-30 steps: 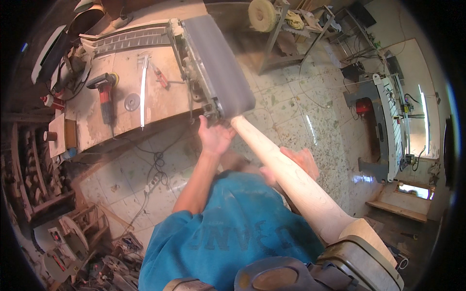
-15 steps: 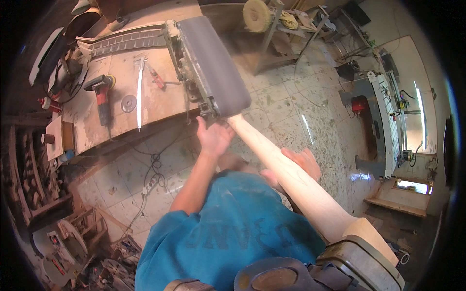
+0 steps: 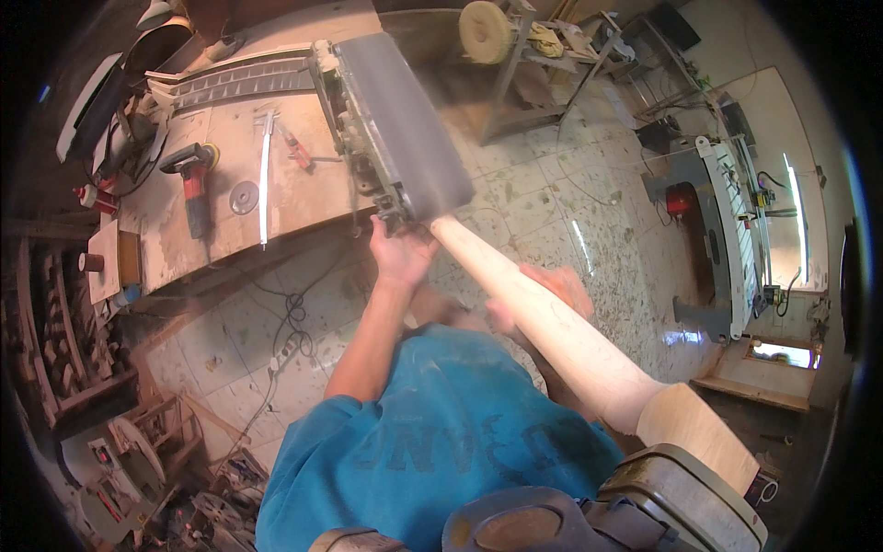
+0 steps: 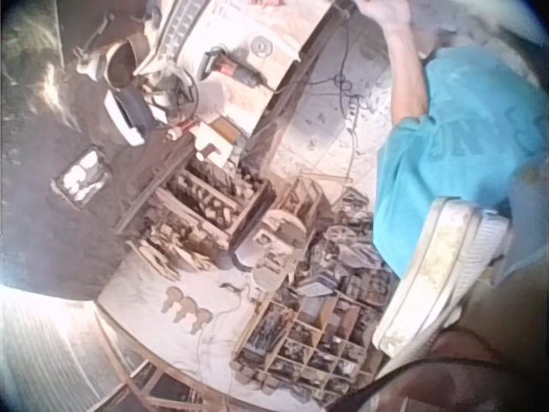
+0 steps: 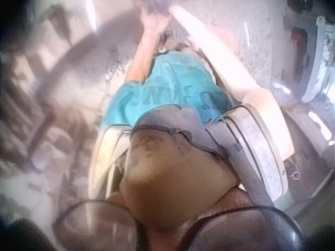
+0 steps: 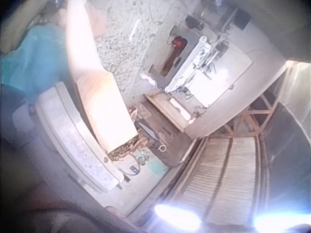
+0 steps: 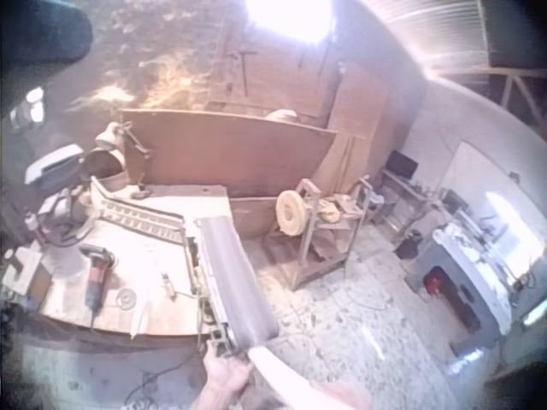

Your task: The person sands a wooden guitar neck using a belt sander, holding the wood against the moving belt and turning it to sand different sides before holding it up to check the surface.

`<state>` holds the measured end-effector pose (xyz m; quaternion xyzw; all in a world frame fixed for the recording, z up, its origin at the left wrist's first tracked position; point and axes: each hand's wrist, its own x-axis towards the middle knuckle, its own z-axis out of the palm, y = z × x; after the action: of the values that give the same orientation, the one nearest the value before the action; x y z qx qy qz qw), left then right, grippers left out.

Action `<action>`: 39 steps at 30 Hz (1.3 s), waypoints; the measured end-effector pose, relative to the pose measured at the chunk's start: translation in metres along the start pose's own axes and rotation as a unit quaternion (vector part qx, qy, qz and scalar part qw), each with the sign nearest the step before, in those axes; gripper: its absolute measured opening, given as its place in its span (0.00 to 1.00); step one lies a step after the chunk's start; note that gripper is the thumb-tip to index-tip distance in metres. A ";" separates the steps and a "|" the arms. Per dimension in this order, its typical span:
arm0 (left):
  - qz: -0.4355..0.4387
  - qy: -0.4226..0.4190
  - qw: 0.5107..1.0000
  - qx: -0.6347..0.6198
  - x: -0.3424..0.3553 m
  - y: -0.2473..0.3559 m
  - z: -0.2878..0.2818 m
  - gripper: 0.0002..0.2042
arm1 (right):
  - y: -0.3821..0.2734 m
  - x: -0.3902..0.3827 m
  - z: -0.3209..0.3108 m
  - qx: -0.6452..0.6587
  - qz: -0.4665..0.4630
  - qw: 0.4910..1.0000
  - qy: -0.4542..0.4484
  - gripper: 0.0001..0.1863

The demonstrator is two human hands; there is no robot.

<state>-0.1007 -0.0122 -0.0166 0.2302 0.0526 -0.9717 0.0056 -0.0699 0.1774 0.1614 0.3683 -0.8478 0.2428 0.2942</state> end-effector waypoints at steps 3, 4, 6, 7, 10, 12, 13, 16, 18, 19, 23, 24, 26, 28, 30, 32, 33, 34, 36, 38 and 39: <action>0.008 -0.004 1.000 -0.006 -0.001 -0.001 0.001 0.39 | 0.000 0.015 -0.004 0.038 -0.011 0.999 0.023 0.29; 0.002 -0.012 1.000 -0.008 0.002 0.000 -0.003 0.39 | -0.001 0.015 -0.003 0.066 -0.003 0.997 0.033 0.29; -0.004 -0.013 1.000 -0.004 0.009 0.000 -0.010 0.38 | -0.003 0.005 0.012 0.171 0.047 0.982 0.057 0.27; -0.003 -0.003 1.000 0.001 0.008 -0.001 -0.005 0.37 | -0.004 0.004 0.012 0.177 0.062 0.981 0.049 0.26; -0.001 0.002 1.000 0.003 0.007 -0.002 -0.004 0.35 | -0.009 0.004 0.010 0.188 0.097 0.977 0.031 0.26; 0.006 0.004 1.000 0.000 0.005 -0.001 -0.004 0.34 | -0.010 0.006 0.012 0.195 0.106 0.975 0.031 0.26; 0.005 0.009 1.000 -0.002 0.005 -0.002 -0.002 0.34 | -0.010 0.007 0.012 0.191 0.100 0.976 0.036 0.25; 0.001 0.020 1.000 -0.007 0.006 -0.002 -0.002 0.34 | -0.008 0.008 0.013 0.183 0.088 0.978 0.045 0.25; 0.001 0.020 1.000 -0.007 0.007 -0.002 -0.004 0.34 | -0.008 0.008 0.013 0.182 0.091 0.978 0.041 0.25; 0.002 0.017 1.000 -0.005 0.006 -0.003 -0.003 0.34 | -0.008 0.007 0.013 0.181 0.090 0.978 0.043 0.25; 0.000 0.009 1.000 -0.011 0.007 -0.002 -0.004 0.34 | -0.006 0.006 0.016 0.175 0.079 0.980 0.045 0.25; -0.001 0.012 1.000 -0.008 0.007 -0.001 -0.005 0.34 | -0.006 0.007 0.016 0.173 0.076 0.981 0.045 0.25; -0.001 0.019 1.000 0.000 0.005 -0.001 -0.001 0.34 | -0.006 0.008 0.016 0.181 0.082 0.979 0.045 0.24; 0.002 0.016 1.000 -0.003 0.006 -0.001 -0.003 0.34 | -0.008 0.010 0.015 0.186 0.091 0.977 0.041 0.24; 0.003 0.014 1.000 -0.007 0.006 -0.001 -0.004 0.34 | -0.010 0.010 0.014 0.190 0.102 0.976 0.033 0.24; 0.002 0.013 1.000 -0.012 0.006 -0.002 -0.002 0.35 | -0.004 0.011 0.019 0.193 0.068 0.977 0.065 0.25; 0.002 0.013 1.000 -0.010 0.006 -0.002 -0.001 0.35 | -0.002 0.012 0.021 0.195 0.051 0.976 0.081 0.25; 0.003 0.014 1.000 -0.008 0.005 -0.002 -0.001 0.35 | -0.003 0.012 0.020 0.194 0.055 0.976 0.080 0.25; 0.003 0.018 1.000 -0.006 0.004 -0.002 0.001 0.35 | -0.005 0.014 0.019 0.193 0.064 0.976 0.078 0.24; 0.003 0.024 1.000 -0.005 0.001 -0.003 0.005 0.35 | -0.005 0.014 0.019 0.190 0.061 0.977 0.078 0.24; 0.005 0.019 1.000 -0.008 0.002 -0.003 0.003 0.35 | -0.005 0.014 0.019 0.189 0.060 0.977 0.077 0.24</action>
<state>-0.1039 -0.0093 -0.0141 0.2488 0.0597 -0.9667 0.0110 -0.0800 0.1557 0.1577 0.3462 -0.7817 0.4436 0.2689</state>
